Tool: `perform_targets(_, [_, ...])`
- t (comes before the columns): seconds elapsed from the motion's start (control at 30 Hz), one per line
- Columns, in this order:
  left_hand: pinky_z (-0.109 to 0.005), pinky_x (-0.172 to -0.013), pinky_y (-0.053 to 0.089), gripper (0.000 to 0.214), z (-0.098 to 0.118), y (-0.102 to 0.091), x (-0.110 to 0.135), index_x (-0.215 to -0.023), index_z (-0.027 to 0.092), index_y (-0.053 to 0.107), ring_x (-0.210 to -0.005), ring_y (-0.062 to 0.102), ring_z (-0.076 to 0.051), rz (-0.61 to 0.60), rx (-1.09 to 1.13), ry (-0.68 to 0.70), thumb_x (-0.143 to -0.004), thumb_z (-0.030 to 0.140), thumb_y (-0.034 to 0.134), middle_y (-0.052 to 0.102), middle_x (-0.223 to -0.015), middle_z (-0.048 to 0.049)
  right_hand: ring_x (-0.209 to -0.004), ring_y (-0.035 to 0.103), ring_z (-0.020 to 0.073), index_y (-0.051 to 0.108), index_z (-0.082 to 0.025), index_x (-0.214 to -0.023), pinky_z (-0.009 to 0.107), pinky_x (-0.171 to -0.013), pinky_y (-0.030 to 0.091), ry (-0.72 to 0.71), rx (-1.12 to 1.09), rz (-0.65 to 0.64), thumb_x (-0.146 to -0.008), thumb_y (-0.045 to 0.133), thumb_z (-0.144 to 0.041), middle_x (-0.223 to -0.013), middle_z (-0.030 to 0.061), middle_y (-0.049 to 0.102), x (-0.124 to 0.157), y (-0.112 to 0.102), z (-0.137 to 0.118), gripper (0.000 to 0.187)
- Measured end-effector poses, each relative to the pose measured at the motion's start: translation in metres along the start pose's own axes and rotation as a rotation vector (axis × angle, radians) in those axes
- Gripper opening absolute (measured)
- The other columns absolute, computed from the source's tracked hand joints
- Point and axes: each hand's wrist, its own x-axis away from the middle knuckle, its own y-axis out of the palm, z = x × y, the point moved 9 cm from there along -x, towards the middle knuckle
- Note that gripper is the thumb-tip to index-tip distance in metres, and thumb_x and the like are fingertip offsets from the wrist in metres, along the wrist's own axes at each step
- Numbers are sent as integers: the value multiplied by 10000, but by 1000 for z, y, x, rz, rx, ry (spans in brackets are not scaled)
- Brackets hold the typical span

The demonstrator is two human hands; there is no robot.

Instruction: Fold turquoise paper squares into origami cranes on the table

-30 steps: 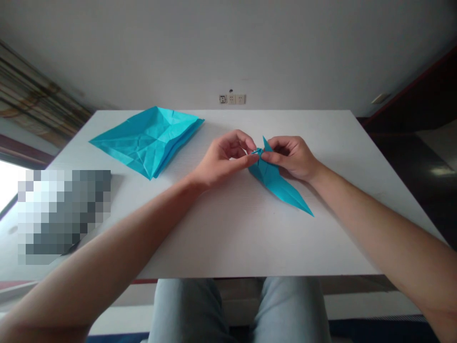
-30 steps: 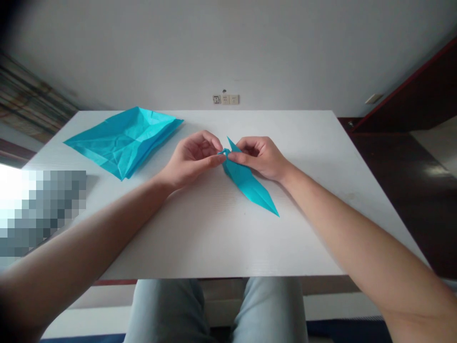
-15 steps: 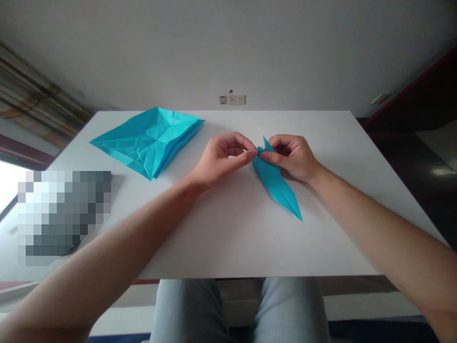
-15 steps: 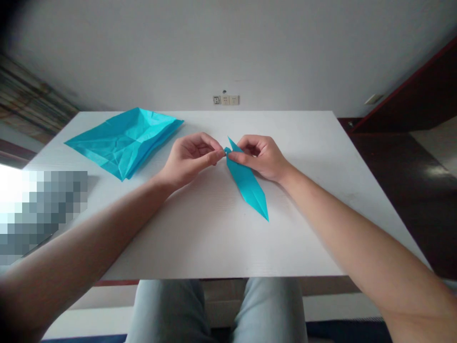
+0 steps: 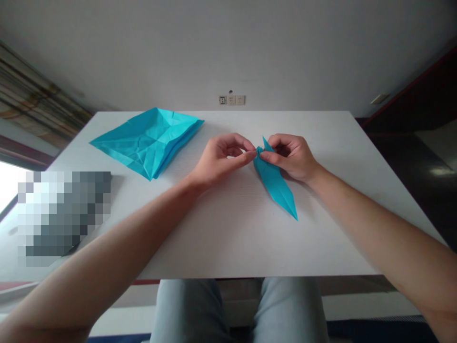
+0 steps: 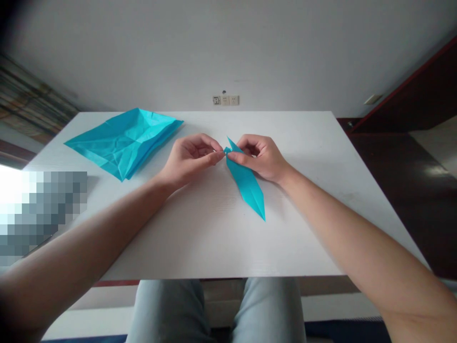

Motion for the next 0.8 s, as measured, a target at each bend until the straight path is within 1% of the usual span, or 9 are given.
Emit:
perform_targets(0.07, [-288,-728,577,518,-2,1,0,-948,171,822,-798,739,-153,-10,6,-21,-854,646,1006,827,-950,-70,-627,426,115,697,-224,-727,295,-556,290,-4,2,4,-795,1042,-635,-670,-42,560,0,0,-1,540])
perform_targets(0.17, [-282,-712,581,529,-5,0,0,-943,172,806,-785,738,-149,-5,23,-42,-853,654,1005,821,-942,-66,-626,431,111,701,-222,-728,293,-560,296,-3,-9,3,-798,1047,-615,-676,-41,560,0,0,0,528])
perform_targets(0.23, [-274,-699,578,529,-5,-1,0,-950,177,790,-776,734,-142,3,42,-39,-838,639,1023,815,-946,-63,-625,435,110,709,-222,-738,289,-558,301,5,-25,-1,-803,1048,-600,-679,-42,564,0,0,2,512])
perform_targets(0.33, [-268,-739,603,539,-4,0,-1,-1000,184,779,-818,755,-144,-4,72,-26,-816,612,1049,813,-976,-61,-622,445,107,740,-224,-791,277,-549,311,23,-58,-9,-798,1054,-595,-694,-42,590,1,1,6,486])
perform_targets(0.5, [-280,-813,623,504,-5,3,0,-1062,181,792,-873,766,-152,-31,45,-17,-860,580,1022,818,-1028,-68,-656,532,120,783,-225,-891,258,-557,385,55,-84,-16,-779,1050,-650,-756,-23,677,0,4,8,514])
perform_targets(0.57, [-270,-792,603,460,-5,3,1,-1059,179,798,-849,745,-140,-36,17,-12,-883,549,1007,817,-1027,-66,-665,551,124,791,-225,-903,257,-561,405,55,-79,-12,-781,1044,-666,-763,-18,692,0,4,8,522])
perform_targets(0.67, [-243,-699,539,432,-5,2,2,-1070,182,804,-771,696,-118,-45,-40,-26,-899,532,991,813,-991,-57,-667,555,123,795,-226,-896,259,-566,416,50,-78,-10,-785,1047,-655,-768,-18,700,-1,4,8,510])
perform_targets(0.73, [-240,-670,516,446,-4,2,3,-1079,185,804,-748,680,-113,-50,-76,-38,-893,546,987,826,-1024,-65,-669,553,122,789,-229,-884,261,-571,417,40,-83,-3,-788,1051,-643,-766,-21,693,-1,3,7,499])
perform_targets(0.8, [-244,-685,529,465,-3,2,3,-1075,186,804,-766,686,-119,-58,-113,-41,-872,556,997,841,-1082,-79,-668,544,122,777,-234,-873,265,-571,415,26,-91,6,-797,1047,-642,-765,-26,679,-1,2,7,495])
